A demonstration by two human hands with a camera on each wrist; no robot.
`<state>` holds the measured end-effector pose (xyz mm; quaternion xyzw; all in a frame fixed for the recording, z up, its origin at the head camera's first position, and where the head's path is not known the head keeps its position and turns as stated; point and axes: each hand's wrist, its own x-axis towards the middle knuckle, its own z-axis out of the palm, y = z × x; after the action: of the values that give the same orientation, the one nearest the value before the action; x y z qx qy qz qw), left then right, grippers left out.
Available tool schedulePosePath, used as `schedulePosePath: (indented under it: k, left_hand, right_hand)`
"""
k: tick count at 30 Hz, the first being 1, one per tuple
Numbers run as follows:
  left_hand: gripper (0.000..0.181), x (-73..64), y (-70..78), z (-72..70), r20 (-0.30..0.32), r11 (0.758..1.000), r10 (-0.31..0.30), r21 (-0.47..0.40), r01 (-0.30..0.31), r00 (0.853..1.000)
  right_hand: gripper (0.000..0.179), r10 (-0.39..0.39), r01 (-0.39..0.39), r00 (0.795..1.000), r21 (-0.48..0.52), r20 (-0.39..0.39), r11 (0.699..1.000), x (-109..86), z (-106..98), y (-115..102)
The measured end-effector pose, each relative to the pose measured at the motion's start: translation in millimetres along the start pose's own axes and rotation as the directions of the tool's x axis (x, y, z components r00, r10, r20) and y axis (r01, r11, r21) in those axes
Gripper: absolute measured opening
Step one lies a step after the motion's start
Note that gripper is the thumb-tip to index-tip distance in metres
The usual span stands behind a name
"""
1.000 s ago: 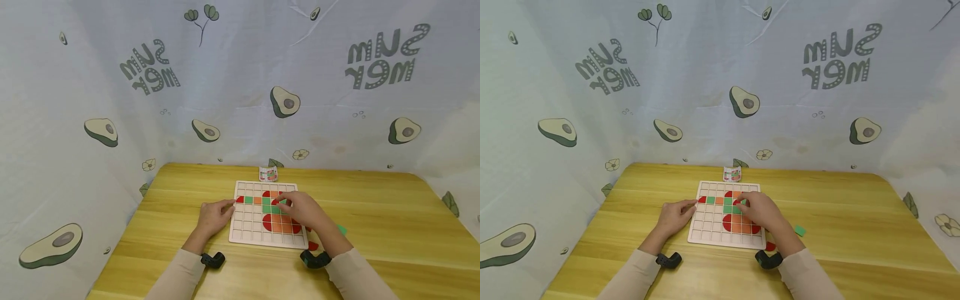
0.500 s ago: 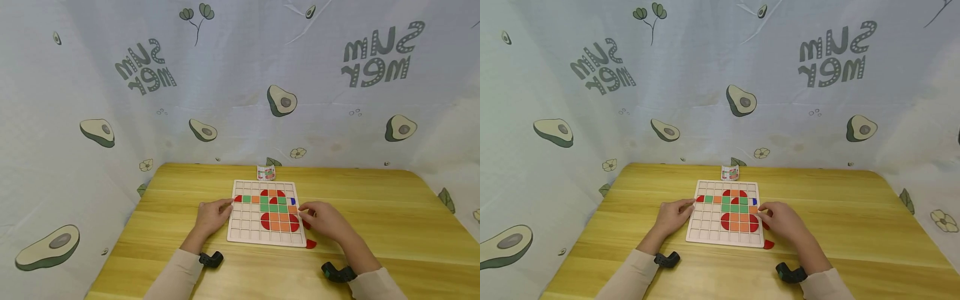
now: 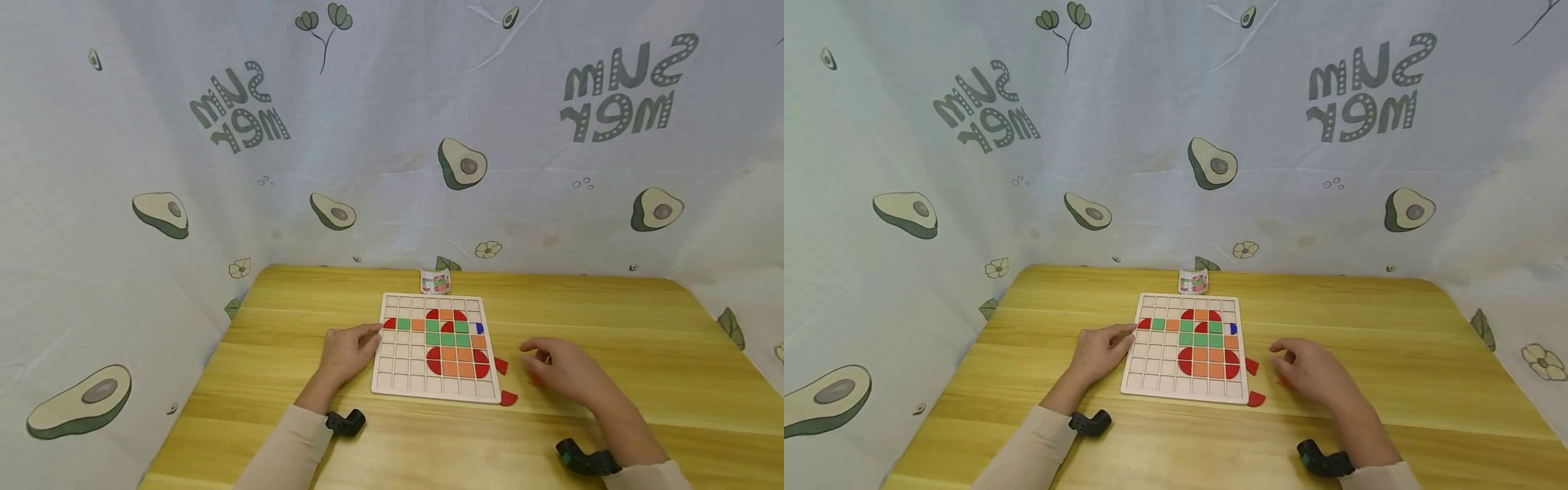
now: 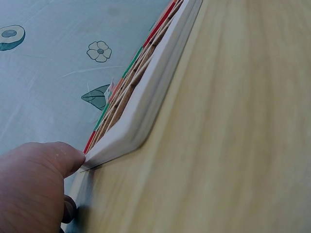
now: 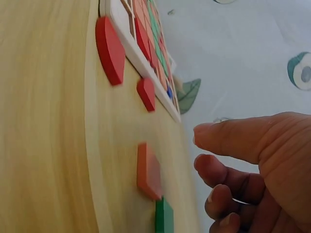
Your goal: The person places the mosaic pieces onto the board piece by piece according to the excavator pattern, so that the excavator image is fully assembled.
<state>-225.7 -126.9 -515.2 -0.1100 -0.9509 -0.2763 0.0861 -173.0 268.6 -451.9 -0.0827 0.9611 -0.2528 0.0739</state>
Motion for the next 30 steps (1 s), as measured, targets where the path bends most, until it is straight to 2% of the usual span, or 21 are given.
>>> schedulePosePath:
  k: [11, 23, 30]
  left_hand:
    - [0.03, 0.9, 1.5, 0.2, -0.001, 1.0, 0.0, 0.005, 0.0, 1.0]
    - [0.03, -0.7, 0.6, -0.3, -0.006, 1.0, -0.01, -0.003, 0.01, 1.0]
    - [0.03, -0.2, 1.5, -1.1, -0.007, 1.0, -0.006, 0.004, 0.006, 1.0]
  right_hand:
    - [0.046, 0.064, -0.066, 0.996, 0.021, 0.055, 0.998, -15.7, -7.1, 34.3]
    - [0.041, 0.086, -0.092, 0.993, 0.074, 0.08, 0.993, -20.1, -6.4, 46.7]
    - [0.025, 0.057, -0.057, 0.998, -0.018, 0.021, 0.998, -20.3, -4.4, 49.3]
